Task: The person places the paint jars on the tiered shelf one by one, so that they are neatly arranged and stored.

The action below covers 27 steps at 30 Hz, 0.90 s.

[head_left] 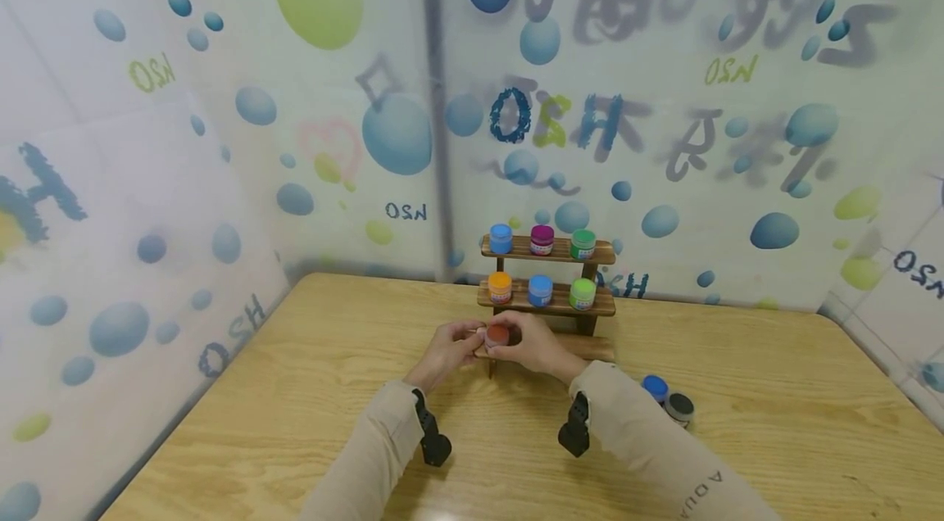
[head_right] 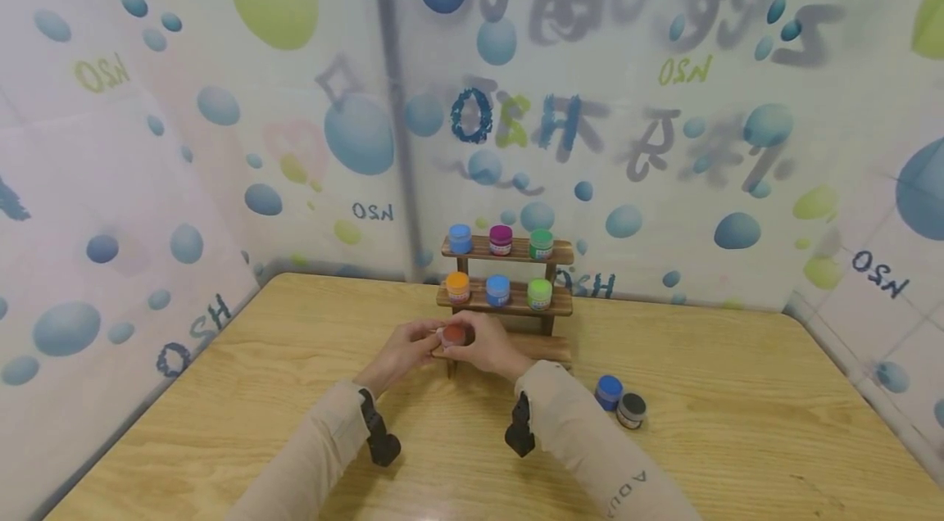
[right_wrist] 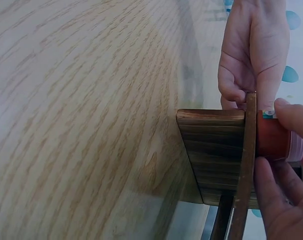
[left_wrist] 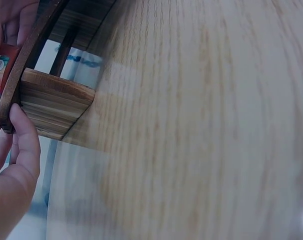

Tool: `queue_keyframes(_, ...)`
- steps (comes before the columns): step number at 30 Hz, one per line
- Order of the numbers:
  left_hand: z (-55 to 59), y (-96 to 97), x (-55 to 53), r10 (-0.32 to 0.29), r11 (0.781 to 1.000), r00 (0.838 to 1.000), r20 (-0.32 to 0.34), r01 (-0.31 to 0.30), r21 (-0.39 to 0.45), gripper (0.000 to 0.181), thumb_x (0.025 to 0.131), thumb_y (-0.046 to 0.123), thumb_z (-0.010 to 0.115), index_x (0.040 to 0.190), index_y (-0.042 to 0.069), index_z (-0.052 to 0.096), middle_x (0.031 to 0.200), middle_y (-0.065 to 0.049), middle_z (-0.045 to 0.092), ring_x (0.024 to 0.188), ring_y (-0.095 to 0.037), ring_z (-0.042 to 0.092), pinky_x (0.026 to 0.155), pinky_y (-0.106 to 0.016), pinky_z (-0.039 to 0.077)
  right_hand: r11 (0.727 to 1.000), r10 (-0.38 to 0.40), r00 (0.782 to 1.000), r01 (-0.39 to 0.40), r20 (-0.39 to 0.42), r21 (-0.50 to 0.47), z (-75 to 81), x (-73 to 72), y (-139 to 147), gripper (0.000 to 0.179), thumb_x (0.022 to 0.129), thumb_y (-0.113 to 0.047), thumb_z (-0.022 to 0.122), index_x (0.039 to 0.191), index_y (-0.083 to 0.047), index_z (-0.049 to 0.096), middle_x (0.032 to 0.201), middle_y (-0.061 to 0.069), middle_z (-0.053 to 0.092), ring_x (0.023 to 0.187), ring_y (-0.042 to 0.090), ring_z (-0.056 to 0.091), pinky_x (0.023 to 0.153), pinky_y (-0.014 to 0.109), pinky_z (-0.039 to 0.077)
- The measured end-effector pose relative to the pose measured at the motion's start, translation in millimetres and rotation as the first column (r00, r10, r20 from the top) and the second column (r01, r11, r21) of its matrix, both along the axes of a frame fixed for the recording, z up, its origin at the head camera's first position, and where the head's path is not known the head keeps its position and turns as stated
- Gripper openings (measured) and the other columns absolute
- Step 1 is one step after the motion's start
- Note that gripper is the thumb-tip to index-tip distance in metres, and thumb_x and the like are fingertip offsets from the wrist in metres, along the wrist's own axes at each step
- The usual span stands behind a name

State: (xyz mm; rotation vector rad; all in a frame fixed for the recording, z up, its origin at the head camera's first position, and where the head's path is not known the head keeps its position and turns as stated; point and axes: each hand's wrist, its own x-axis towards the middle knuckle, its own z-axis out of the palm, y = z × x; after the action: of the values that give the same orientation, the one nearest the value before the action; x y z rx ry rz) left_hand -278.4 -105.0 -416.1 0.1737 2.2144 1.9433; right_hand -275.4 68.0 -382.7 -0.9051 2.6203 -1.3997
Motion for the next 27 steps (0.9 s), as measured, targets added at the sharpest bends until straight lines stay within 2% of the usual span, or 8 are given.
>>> queue_keyframes(5, 0.0, 0.1, 0.6, -0.009, 1.0, 1.0, -0.003, 0.009, 0.016, 0.031, 0.092, 0.012, 0.049, 0.119, -0.003, 0.051, 0.095, -0.01, 0.056, 0.077, -0.013, 0.058, 0.072, -0.032, 0.05, 1.0, -0.024, 1.0, 0.024, 0.002, 0.011, 1.9, 2.3, -0.4, 0.037, 0.076, -0.006, 0.069, 0.111, 0.002, 0.057, 0.098, 0.01, 0.059, 0.082, 0.018, 0.055, 0.071, 0.029, 0.046)
queue_keyframes(17, 0.2, -1.0, -1.6, -0.007, 1.0, 1.0, -0.012, 0.007, -0.01, 0.032, 0.092, 0.014, 0.049, 0.12, -0.001, 0.052, 0.097, -0.011, 0.056, 0.078, -0.014, 0.058, 0.072, -0.033, 0.05, 0.999, -0.038, 0.999, 0.038, 0.015, 0.008, -0.9, -0.3, -1.2, 0.037, 0.076, -0.006, 0.069, 0.11, 0.0, 0.056, 0.097, 0.008, 0.059, 0.083, 0.017, 0.055, 0.07, 0.027, 0.046)
queue_keyframes(27, -1.4, -0.6, -1.3, -0.004, 1.0, 1.0, -0.008, 0.005, 0.005, 0.032, 0.092, 0.014, 0.05, 0.12, -0.001, 0.051, 0.097, -0.011, 0.056, 0.078, -0.014, 0.058, 0.074, -0.034, 0.05, 0.999, -0.031, 0.999, 0.031, 0.025, -0.016, -1.5, 1.3, -1.1, 0.039, 0.076, -0.006, 0.069, 0.112, 0.002, 0.055, 0.1, 0.012, 0.058, 0.087, 0.022, 0.056, 0.073, 0.031, 0.047)
